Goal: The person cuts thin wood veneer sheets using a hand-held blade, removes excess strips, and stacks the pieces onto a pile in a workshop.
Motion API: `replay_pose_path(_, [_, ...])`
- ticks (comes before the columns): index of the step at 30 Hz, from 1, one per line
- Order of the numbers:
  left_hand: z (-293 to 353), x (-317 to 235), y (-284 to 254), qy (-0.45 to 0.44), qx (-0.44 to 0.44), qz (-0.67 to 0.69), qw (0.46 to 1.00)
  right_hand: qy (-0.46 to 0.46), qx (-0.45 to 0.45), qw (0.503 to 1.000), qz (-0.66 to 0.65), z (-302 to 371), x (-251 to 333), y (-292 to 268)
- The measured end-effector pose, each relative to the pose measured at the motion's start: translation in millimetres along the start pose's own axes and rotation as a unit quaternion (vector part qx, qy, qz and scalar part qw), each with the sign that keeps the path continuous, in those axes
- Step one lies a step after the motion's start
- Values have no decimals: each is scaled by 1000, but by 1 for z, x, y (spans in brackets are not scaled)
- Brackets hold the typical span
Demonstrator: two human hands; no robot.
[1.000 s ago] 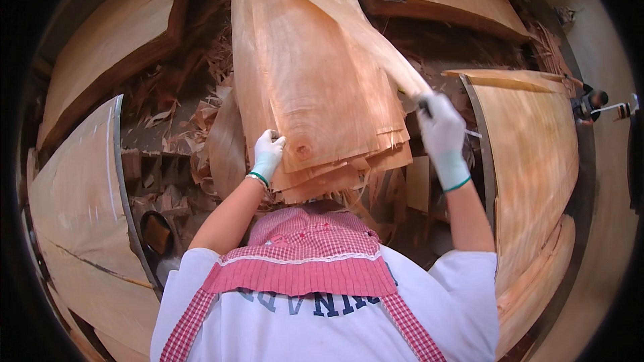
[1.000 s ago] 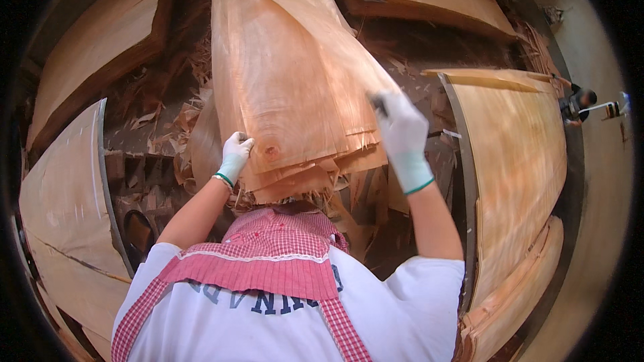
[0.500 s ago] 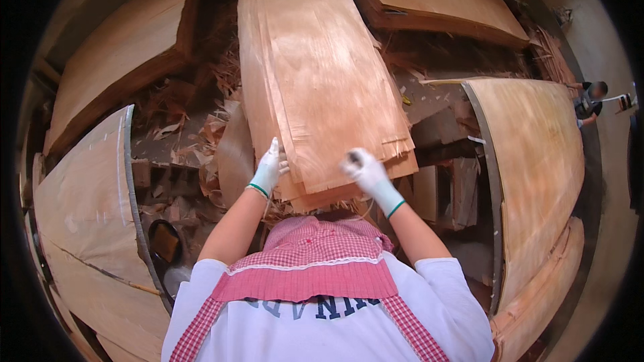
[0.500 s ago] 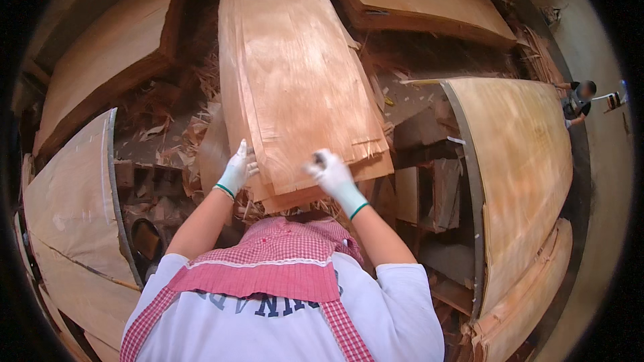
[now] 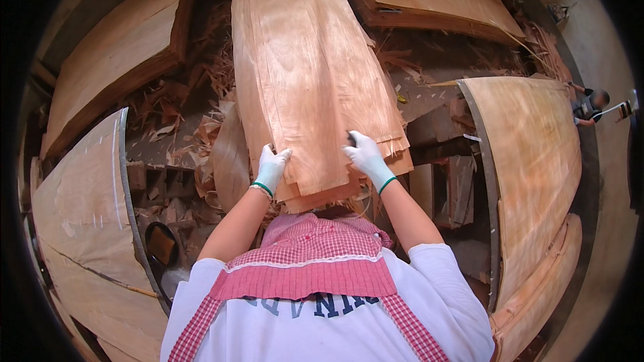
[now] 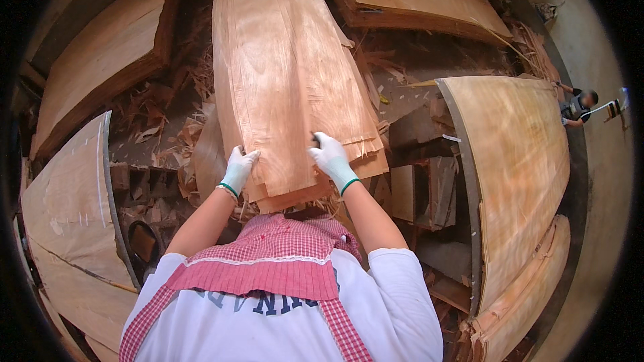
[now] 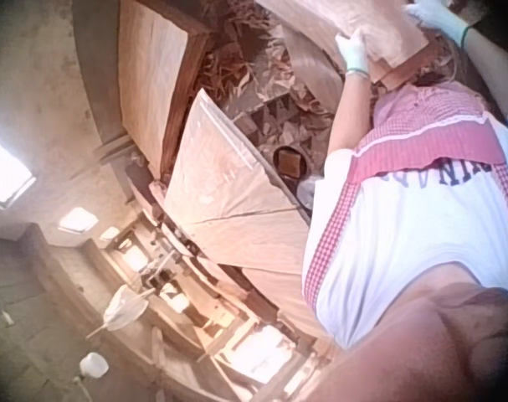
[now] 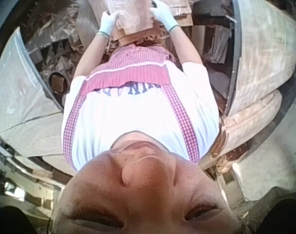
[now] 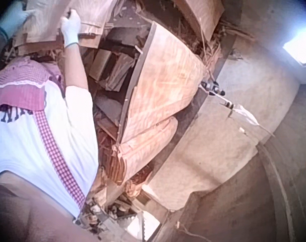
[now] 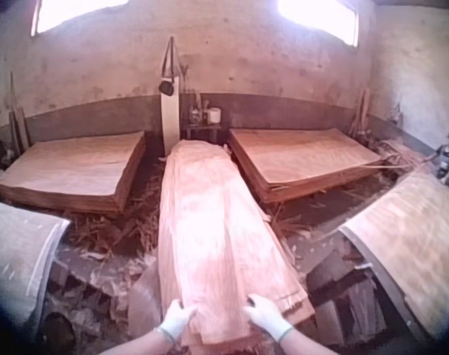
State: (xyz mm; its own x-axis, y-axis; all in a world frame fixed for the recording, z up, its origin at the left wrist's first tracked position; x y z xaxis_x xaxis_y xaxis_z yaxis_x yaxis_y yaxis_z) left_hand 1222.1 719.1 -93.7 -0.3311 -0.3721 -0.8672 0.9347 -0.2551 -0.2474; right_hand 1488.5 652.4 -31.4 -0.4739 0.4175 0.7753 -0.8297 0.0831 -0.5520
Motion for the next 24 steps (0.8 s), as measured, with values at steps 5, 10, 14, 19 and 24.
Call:
replay_pose_path(5, [-8, 12, -15, 24, -14, -26, 999, 209, 45, 938, -273, -5, 7, -1])
replay_pose_path(10, [-14, 9, -4, 107, 15, 151, 983, 196, 96, 971, -96, -17, -1, 36])
replay_pose_path(14, [7, -66, 10, 121, 64, 175, 975, 67, 55, 992, -89, -38, -6, 62])
replay_pose_path(19, [-7, -84, -47, 77, 57, 349, 932, 143, 99, 946, -274, -45, 95, 10])
replay_pose_path(24, [-16, -51, -55, 7, 100, 418, 903, 119, 135, 918, -353, -76, 163, -35])
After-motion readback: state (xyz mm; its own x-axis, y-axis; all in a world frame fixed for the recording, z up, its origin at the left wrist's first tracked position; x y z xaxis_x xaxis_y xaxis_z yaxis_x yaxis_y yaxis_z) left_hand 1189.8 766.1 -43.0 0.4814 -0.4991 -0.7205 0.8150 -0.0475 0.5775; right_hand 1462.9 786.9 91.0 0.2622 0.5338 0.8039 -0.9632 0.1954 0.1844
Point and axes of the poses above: each hand's wrist, its own z-axis away from the middle knuckle, its own y-axis out of the palm, x = y × z, the point moved 8 cm from there along -z, towards the middle knuckle, and after that the axes turned 7 degrees about y, right-handed, at the moved point
